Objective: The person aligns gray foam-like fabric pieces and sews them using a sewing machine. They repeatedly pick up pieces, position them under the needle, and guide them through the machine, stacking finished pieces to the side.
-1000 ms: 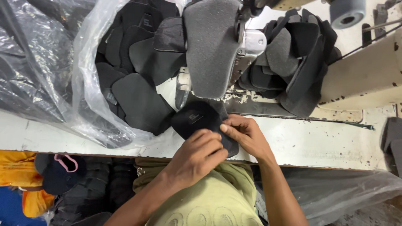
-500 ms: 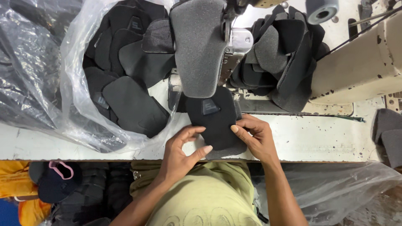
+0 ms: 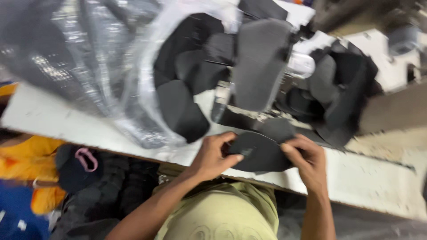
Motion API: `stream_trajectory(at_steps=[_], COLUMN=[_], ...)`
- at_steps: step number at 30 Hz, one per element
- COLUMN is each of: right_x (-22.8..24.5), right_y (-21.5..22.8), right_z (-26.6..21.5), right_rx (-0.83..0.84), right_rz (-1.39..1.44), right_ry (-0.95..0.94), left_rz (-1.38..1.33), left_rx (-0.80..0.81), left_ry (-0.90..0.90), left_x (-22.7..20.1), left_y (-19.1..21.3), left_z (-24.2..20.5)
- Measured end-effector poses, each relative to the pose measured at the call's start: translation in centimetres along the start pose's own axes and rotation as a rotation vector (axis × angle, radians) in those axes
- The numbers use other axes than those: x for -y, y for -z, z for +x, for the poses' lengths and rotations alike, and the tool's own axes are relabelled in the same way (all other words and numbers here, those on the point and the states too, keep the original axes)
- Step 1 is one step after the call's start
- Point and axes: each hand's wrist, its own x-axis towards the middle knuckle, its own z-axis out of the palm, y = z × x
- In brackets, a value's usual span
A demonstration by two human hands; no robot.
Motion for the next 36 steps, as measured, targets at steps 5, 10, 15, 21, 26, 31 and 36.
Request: stream_trajectory(at_steps=[5, 10, 15, 21, 26, 31, 36], right_x=[-6.1, -10.1, -5.7, 0.9, 3.7, 6.0, 4.6], right_y=[1.0, 0.6, -1.1, -2.0, -0.3, 2.6, 1.4], right_z=[-1.4, -2.1, -1.2, 1.0, 2.5, 0.8, 0.9], right_rx=[-0.015, 0.058, 0.048, 0.155, 0.164, 0.048, 0.005], right_rz=[0.379, 0.339, 0.008, -0.129, -0.593, -0.418, -0.025], right_ry=[0.057, -0.081, -0.363, -0.228, -0.08, 0.042, -0.019], left_rz=[-0.643, -0.448, -0.192, -0.058, -0.144, -0.106, -0.409], left_rx=[-0.099, -0.059, -0.238, 0.018, 0.07, 0.091, 0.092], left_ry=[0.001, 0.101, -0.18, -0.201, 0.056, 0.255, 0.145], left_x=[0.2, 0.3, -0.1, -0.4, 0.0, 2.1, 4.1], left_y=[-0.5, -2.0, -2.6, -1.1, -1.8, -2.2, -3.6], left_z=[-1.1, -2.1, -1.6, 0.0, 1.7, 3.1, 4.7])
